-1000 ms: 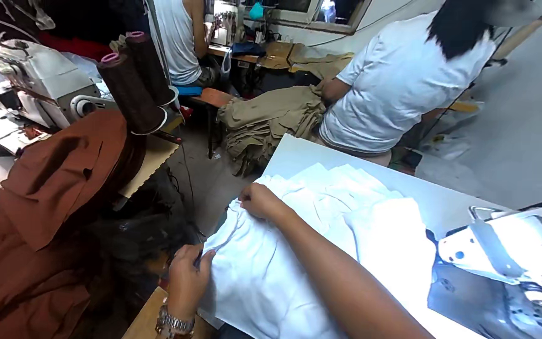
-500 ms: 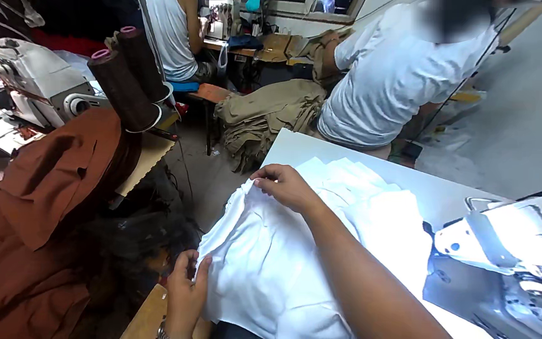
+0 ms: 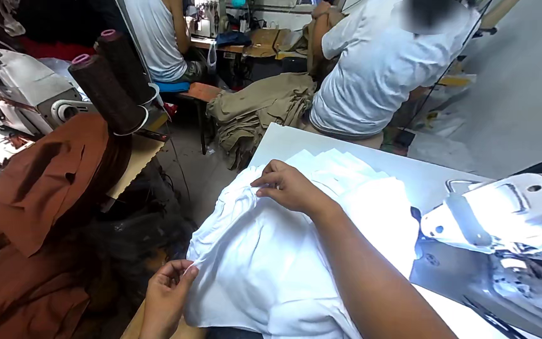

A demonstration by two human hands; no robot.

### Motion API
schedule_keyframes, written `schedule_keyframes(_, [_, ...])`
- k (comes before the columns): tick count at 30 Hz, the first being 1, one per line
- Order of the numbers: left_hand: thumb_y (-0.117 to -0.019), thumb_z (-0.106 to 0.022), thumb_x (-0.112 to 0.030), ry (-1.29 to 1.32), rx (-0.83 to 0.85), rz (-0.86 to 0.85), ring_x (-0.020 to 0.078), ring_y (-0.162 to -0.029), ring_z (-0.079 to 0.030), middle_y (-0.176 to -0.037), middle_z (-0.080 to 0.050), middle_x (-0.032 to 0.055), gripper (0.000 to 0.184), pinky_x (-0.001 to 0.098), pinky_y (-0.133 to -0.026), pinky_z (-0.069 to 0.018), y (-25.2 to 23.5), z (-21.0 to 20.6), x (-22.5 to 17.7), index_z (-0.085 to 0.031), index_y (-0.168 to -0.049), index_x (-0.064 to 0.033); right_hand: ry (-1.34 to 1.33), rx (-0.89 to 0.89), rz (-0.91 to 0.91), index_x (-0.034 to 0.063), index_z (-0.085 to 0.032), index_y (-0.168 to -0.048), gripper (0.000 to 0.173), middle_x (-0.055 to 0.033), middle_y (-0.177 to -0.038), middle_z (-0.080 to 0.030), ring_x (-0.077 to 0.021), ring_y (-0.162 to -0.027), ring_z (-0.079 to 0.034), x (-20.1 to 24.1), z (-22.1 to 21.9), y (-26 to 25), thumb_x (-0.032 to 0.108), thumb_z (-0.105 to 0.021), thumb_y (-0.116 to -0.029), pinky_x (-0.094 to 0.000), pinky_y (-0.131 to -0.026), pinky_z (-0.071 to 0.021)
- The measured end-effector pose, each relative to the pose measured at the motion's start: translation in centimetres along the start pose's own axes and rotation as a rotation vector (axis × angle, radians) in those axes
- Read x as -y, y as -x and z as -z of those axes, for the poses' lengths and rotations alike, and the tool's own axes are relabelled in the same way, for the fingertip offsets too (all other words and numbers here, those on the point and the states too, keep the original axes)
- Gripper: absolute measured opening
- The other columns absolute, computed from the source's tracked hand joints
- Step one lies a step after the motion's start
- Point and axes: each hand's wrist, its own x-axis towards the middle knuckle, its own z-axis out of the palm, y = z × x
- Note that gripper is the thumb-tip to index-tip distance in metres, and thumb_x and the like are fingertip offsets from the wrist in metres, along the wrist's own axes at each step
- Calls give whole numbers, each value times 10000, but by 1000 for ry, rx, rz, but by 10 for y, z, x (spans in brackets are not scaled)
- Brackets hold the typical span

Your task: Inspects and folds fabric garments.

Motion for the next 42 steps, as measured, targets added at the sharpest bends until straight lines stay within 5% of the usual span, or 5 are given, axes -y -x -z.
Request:
schedule_keyframes(16, [-982,-638,-139,-94,40,-513,9,-820,-686,-946,-737,-59,133,173,-741,-589,13,-43,-48,-760,-1022,-103,175,-260,156,-17,-751,-985,159,-159,-963,-673,-227,-830,-657,14,18,32,31,-601,-966,-345,-755,-567])
schedule_keyframes(29, [-975,-686,-206,-5,174,-489,25,-818,-702,-951,-747,-74,100,188,-742,-603,7,-34,-66,-762,-1032,-175,11,-301,171,-1,-738,-1044,167,-89,-970,-675,-62,-832,-624,0,43,61,68,-599,-983,-176,-760,-529])
schedule_keyframes(34, [-1048,-585,-220,34,697,-724,24,-985,-636,-1020,-696,-39,149,189,-880,-518,9,-40,-82,-692,-1032,-116,-374,-408,164,84,-722,-992,150,60,-969,-678,37,-783,-605,8,64,83,95,-572,-991,-136,-682,-521])
schedule_keyframes(37, [-1047,-542,-139,77,966,-835,131,-946,-592,-969,-675,74,201,252,-870,-467,14,-72,-101,-703,-971,-46,-652,-282,336,216,-753,-978,157,109,-968,-728,2,-864,-672,15,76,99,216,-601,-1014,-180,-737,-570])
schedule_keyframes(42, [-1055,-542,-165,-13,707,-842,41,-1023,-649,-1046,-715,-19,180,216,-918,-540,2,-113,-94,-706,-1045,-91,-802,25,398,185,-737,-953,156,92,-941,-728,-26,-925,-686,17,65,115,247,-606,-1011,-227,-821,-579])
